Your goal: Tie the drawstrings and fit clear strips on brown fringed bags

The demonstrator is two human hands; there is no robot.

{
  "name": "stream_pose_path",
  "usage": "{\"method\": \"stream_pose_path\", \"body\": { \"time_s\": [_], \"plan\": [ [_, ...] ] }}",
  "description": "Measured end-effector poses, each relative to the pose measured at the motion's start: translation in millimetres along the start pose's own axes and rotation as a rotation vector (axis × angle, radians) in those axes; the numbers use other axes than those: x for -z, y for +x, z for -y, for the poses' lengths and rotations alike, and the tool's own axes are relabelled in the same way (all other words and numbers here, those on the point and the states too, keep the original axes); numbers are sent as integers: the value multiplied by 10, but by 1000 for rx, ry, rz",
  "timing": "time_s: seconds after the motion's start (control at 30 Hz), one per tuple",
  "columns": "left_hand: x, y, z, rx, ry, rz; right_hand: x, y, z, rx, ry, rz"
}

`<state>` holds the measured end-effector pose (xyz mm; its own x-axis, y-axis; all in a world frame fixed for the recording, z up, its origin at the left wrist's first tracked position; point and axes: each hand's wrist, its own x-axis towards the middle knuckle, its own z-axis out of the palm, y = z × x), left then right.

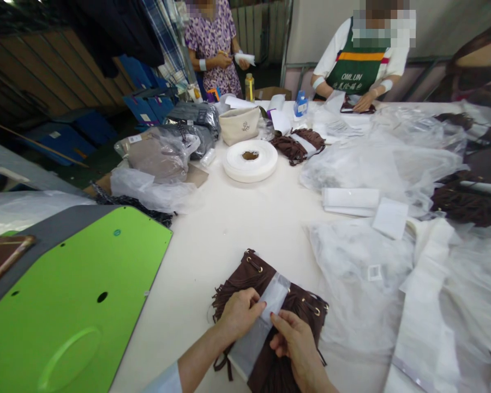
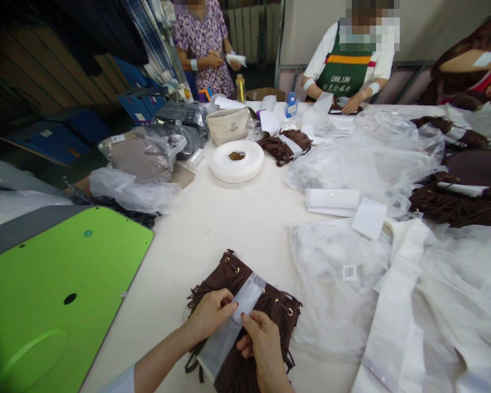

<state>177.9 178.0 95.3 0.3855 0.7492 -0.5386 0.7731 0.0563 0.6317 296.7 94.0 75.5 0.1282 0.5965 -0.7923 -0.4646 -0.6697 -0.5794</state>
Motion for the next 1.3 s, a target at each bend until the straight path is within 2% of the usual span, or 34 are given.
{"method": "stream_pose_path", "body": {
  "time_s": [0.2, 0.4, 0.47, 0.63, 0.87, 1.3],
  "plan": [
    [86, 73, -20, 2, -70, 100, -53, -3, 65, -3, 39, -15],
    [266, -33, 56, -52, -276, 360, -44, -17, 38, 21, 52, 3],
    [267, -58, 120, -45, -378, 390, -42, -23, 24, 37, 56, 7],
    [204, -57, 223, -35, -355, 327, -55, -40, 11, 71, 55, 6],
    [206, -37, 191, -100, -255, 280, -72, -50, 11, 106, 35, -12],
    [100, -4, 266, -151, -135, 217, -153, -15, -10, 210, -83, -115]
  ]
}}
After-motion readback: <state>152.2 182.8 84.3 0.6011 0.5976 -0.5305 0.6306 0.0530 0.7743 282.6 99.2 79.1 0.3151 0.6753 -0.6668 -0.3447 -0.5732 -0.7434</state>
